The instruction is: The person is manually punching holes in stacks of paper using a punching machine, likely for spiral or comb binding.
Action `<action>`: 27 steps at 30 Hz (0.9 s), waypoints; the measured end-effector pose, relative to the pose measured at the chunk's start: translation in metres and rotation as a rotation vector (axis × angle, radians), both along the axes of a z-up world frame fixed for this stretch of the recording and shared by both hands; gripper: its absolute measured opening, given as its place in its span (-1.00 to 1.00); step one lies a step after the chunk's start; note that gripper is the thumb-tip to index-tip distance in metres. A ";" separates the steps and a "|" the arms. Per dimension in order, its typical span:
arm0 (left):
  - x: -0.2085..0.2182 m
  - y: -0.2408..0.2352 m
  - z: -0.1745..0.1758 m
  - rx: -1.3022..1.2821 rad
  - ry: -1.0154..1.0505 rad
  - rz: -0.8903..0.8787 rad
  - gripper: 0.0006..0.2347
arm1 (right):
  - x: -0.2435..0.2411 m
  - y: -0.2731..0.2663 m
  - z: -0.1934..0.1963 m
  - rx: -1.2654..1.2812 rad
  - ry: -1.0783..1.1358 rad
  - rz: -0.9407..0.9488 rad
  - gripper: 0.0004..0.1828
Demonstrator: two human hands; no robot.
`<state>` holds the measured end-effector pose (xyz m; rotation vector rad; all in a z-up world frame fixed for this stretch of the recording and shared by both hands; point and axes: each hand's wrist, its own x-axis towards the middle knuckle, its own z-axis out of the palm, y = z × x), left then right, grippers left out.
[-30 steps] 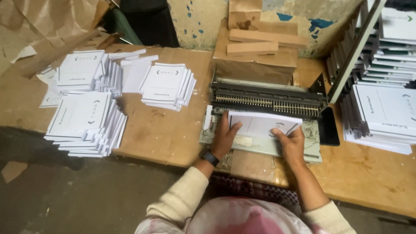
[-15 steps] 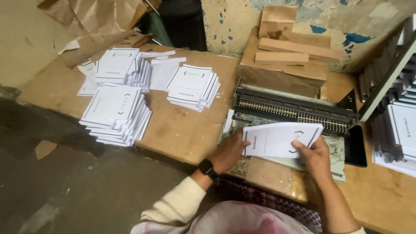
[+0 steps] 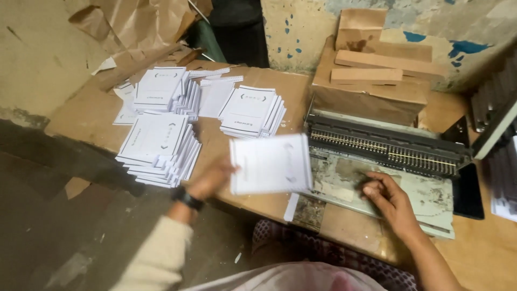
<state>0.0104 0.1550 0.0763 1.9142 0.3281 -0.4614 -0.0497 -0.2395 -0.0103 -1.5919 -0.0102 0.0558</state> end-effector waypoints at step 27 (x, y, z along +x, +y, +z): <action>0.328 0.135 -0.097 0.106 -0.049 -0.386 -0.94 | 0.010 0.005 -0.011 -0.181 0.198 -0.210 -0.53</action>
